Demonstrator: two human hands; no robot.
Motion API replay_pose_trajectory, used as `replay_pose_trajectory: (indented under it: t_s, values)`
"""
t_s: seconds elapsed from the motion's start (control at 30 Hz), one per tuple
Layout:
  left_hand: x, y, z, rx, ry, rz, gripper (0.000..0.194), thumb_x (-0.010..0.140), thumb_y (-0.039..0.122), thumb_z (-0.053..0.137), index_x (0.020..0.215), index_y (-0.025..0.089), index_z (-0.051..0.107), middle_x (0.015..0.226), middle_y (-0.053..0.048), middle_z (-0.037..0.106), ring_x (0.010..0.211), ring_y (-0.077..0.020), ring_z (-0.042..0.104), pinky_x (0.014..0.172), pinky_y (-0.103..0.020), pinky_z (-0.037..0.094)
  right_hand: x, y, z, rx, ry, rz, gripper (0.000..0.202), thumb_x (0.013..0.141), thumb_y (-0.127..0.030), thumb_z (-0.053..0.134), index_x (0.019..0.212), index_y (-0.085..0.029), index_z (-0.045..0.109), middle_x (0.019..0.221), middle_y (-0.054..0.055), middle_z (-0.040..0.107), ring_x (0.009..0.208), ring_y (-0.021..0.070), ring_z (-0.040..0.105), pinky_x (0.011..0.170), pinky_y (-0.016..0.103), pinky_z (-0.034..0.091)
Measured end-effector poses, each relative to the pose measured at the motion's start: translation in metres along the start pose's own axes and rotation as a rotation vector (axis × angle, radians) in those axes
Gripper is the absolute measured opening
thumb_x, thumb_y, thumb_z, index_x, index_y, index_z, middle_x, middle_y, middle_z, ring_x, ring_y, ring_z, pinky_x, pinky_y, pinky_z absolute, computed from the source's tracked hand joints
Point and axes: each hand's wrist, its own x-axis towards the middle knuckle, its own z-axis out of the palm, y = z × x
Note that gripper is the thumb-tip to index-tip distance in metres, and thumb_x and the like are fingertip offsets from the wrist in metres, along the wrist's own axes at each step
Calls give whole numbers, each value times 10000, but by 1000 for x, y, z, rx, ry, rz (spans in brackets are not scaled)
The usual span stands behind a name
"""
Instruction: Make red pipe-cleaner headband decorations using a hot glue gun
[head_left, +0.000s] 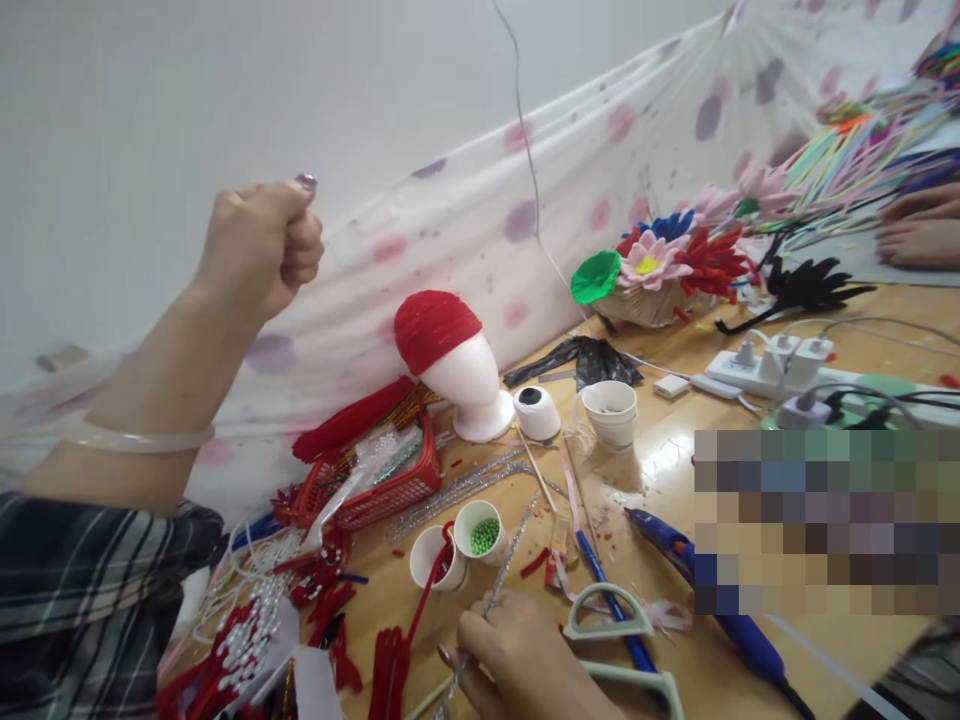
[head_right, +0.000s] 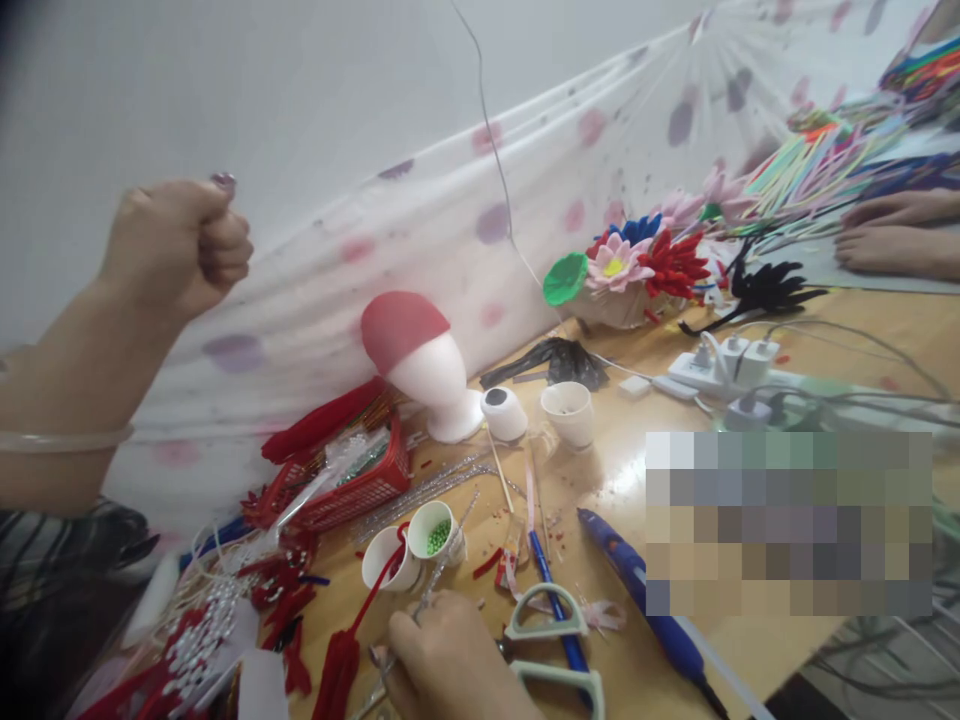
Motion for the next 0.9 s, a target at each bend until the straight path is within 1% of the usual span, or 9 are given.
replay_pose_trajectory:
  t_s: [0.13,0.23,0.33,0.4,0.47,0.57,0.67,0.8,0.9]
  values:
    - [-7,-1,-6,10,-23,31,391,997,161,364,638,215,220,459,91,168,437,-46,129,457,-261,90,4,7,-8,77,114,137,165,915,-248,568,757,-204,587,651,16,667,577,154,605,567,264,358]
    - [-17,-4,-8,119,-225,99,436,993,216,405,585,212,249,464,79,216,432,-40,173,461,-270,115,19,12,-37,243,208,350,247,1005,-293,452,879,-212,649,702,19,686,616,156,625,593,250,424]
    - [-37,-4,-6,307,-487,175,460,981,337,462,556,199,351,493,58,308,443,-42,250,473,-265,172,45,19,-67,301,299,441,279,1000,-378,455,980,-210,677,797,55,716,672,190,643,616,288,472]
    - [-55,-1,-1,406,-610,260,439,976,360,448,574,190,404,526,47,367,472,-51,312,500,-253,240,69,25,-77,406,324,428,334,983,-423,480,1154,-195,653,1053,131,733,916,256,678,795,384,517]
    - [-71,4,3,418,-652,348,401,959,342,456,593,178,463,560,37,424,519,-64,385,529,-244,290,96,29,-79,452,298,368,440,978,-498,450,1272,-206,597,1268,156,667,1145,277,630,952,442,490]
    - [-89,11,8,321,-587,473,398,941,360,483,594,170,521,571,30,490,560,-74,455,560,-236,337,133,27,-71,507,243,289,540,976,-616,362,1294,-237,578,1309,124,641,1223,241,588,1028,422,461]
    - [-96,10,7,277,-506,543,387,941,396,492,659,167,628,600,23,572,582,-79,497,596,-238,364,155,21,-60,543,180,240,582,981,-665,278,1071,-235,661,1060,89,717,1066,216,645,954,383,503]
    - [-88,-12,-14,605,-266,579,423,921,438,532,617,162,630,579,13,553,567,-96,441,583,-268,288,156,27,-55,521,171,261,669,959,-720,215,683,-221,564,620,26,583,658,181,589,654,310,506]
    - [-80,-42,-42,845,-188,442,467,885,507,566,569,169,624,561,-4,557,554,-120,439,577,-297,247,146,41,-65,449,249,317,616,917,-754,322,623,-230,457,551,-20,447,568,150,467,555,274,404]
